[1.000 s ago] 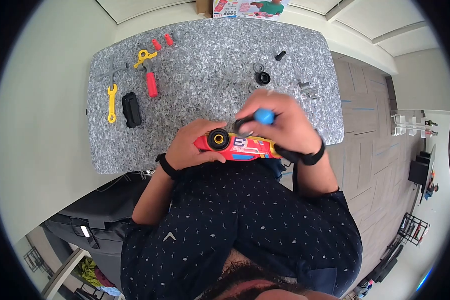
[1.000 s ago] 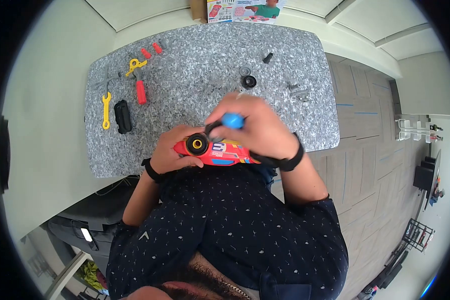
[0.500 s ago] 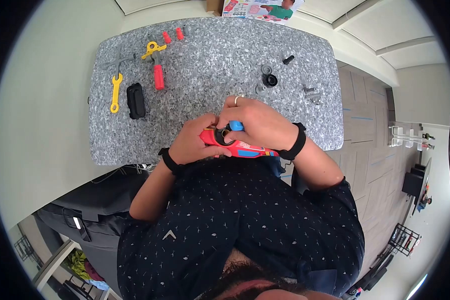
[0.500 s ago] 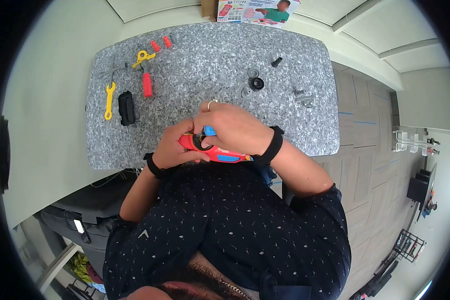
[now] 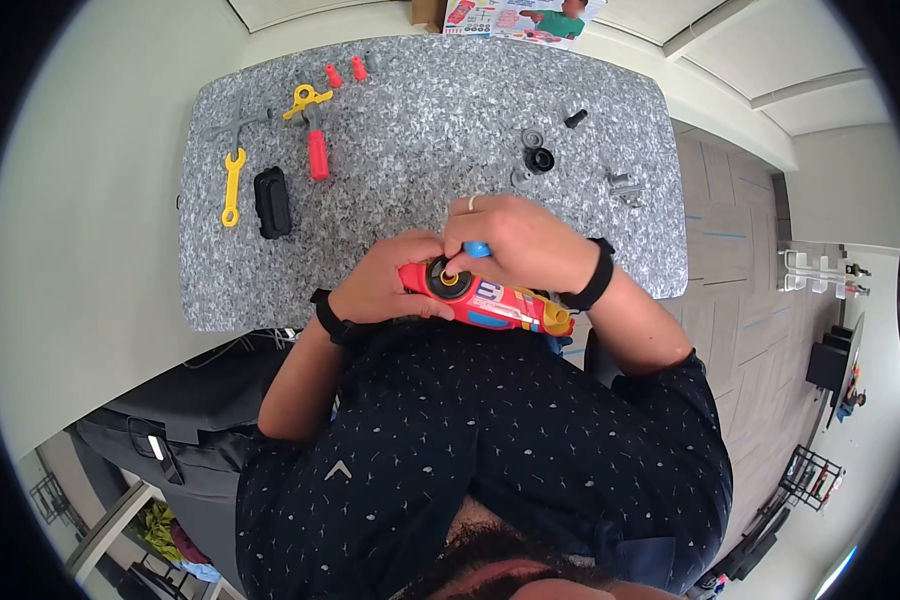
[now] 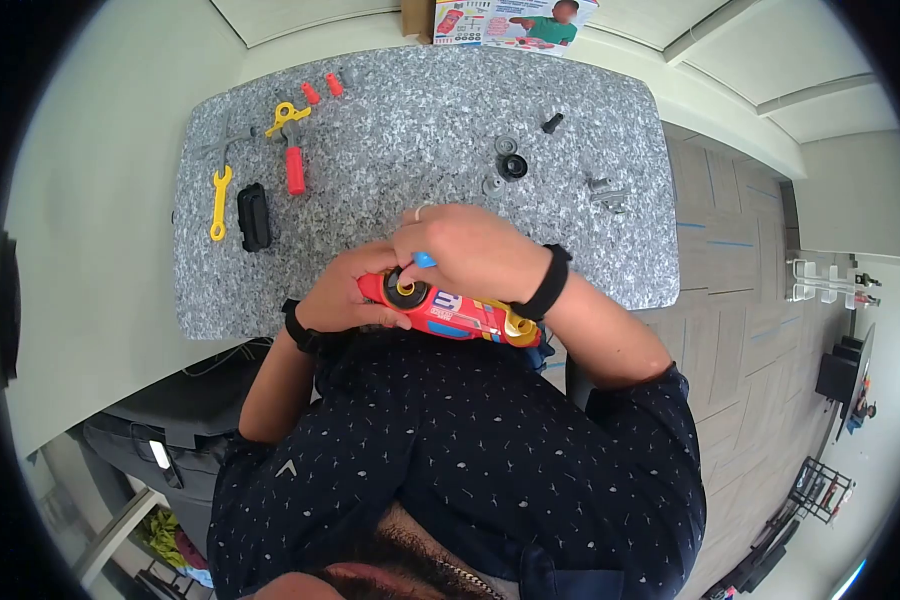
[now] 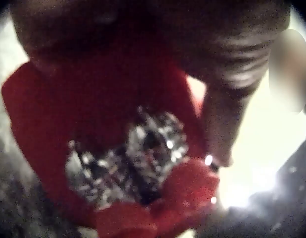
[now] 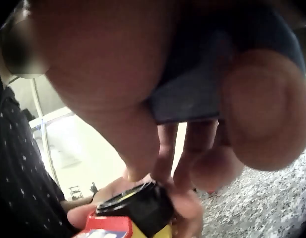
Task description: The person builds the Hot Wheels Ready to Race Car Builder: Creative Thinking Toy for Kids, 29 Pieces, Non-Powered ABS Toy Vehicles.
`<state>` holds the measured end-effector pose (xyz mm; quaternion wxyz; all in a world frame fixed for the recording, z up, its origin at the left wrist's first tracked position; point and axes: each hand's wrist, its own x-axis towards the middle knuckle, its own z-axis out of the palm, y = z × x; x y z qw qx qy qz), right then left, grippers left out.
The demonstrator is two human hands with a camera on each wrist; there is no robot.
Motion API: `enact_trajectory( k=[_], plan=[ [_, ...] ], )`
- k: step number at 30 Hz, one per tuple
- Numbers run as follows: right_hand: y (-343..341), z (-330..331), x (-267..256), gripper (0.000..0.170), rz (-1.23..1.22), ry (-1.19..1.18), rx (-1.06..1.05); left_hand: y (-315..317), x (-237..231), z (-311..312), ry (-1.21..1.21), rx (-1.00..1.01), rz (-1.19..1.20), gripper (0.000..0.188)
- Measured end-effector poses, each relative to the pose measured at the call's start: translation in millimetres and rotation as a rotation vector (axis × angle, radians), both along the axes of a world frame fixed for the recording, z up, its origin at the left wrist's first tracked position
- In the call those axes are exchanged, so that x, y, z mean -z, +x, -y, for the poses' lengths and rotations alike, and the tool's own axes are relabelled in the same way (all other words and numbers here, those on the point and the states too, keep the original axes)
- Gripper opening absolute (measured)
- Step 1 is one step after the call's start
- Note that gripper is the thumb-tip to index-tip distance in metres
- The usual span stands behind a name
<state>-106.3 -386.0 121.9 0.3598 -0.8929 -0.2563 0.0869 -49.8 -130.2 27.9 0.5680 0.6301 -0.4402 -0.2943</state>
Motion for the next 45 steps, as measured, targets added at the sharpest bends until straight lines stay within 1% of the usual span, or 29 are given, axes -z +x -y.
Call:
enact_trajectory(
  k=[3, 4, 7, 10, 13, 14, 17, 21, 25, 26, 29, 32, 35, 36, 38, 39, 41, 43, 45],
  plan=[
    [2, 30, 1, 0.022, 0.054, 0.076, 0.071, 0, -6, -1, 0.03, 0.017, 0.015, 0.082],
    [0, 43, 9, 0.024, 0.008, 0.118, 0.171, 1, -10, -1, 0.054, 0.033, 0.02, 0.085],
    [-10, 69, 10, 0.027, 0.014, 0.191, 0.504, 0, -15, -1, 0.085, 0.037, 0.054, 0.09],
    [-18, 92, 32, 0.03, 0.025, 0.405, 0.681, -2, -15, -2, 0.079, 0.037, 0.115, 0.092],
    [-28, 116, 45, 0.03, -0.016, 0.679, 0.815, -4, -19, -5, 0.085, 0.051, 0.15, 0.092],
    [-28, 123, 49, 0.03, 0.05, 0.441, 0.857, -5, -21, -6, 0.09, 0.058, 0.157, 0.092],
    [-18, 129, 58, 0.032, 0.26, -0.006, 0.829, -8, -23, -11, 0.135, 0.073, 0.14, 0.092],
    [-2, 133, 78, 0.033, 0.243, -0.195, 0.815, -12, -30, -13, 0.154, 0.046, 0.129, 0.093],
    [19, 138, 87, 0.037, 0.345, -0.278, 0.985, -14, -30, -17, 0.162, 0.037, 0.119, 0.096],
    [23, 141, 88, 0.04, 0.336, -0.303, 1.027, -14, -30, -18, 0.161, 0.036, 0.123, 0.097],
    [34, 149, 89, 0.041, 0.288, -0.323, 0.974, -14, -26, -19, 0.154, 0.032, 0.149, 0.1],
    [44, 160, 108, 0.042, 0.262, -0.439, 0.903, -12, -27, -19, 0.155, 0.036, 0.127, 0.105],
    [53, 166, 114, 0.043, 0.134, -0.488, 0.913, -10, -33, -18, 0.134, 0.041, 0.092, 0.108],
    [52, 167, 114, 0.043, 0.158, -0.46, 0.921, -9, -34, -18, 0.116, 0.04, 0.092, 0.108],
    [49, 160, 97, 0.043, 0.205, -0.401, 0.931, -6, -36, -19, 0.083, 0.036, 0.092, 0.109],
    [46, 155, 87, 0.043, 0.208, -0.29, 0.903, -5, -37, -19, 0.057, 0.004, 0.116, 0.107],
    [32, 130, 47, 0.042, 0.202, -0.066, 0.841, -5, -40, -21, 0.009, -0.06, 0.158, 0.104],
    [9, 91, -4, 0.039, 0.055, 0.199, 0.651, -8, -42, -22, -0.026, -0.162, 0.092, 0.098],
    [-8, 67, -14, 0.036, -0.023, 0.466, 0.266, -10, -46, -17, -0.092, -0.231, 0.058, 0.091]
  ],
)
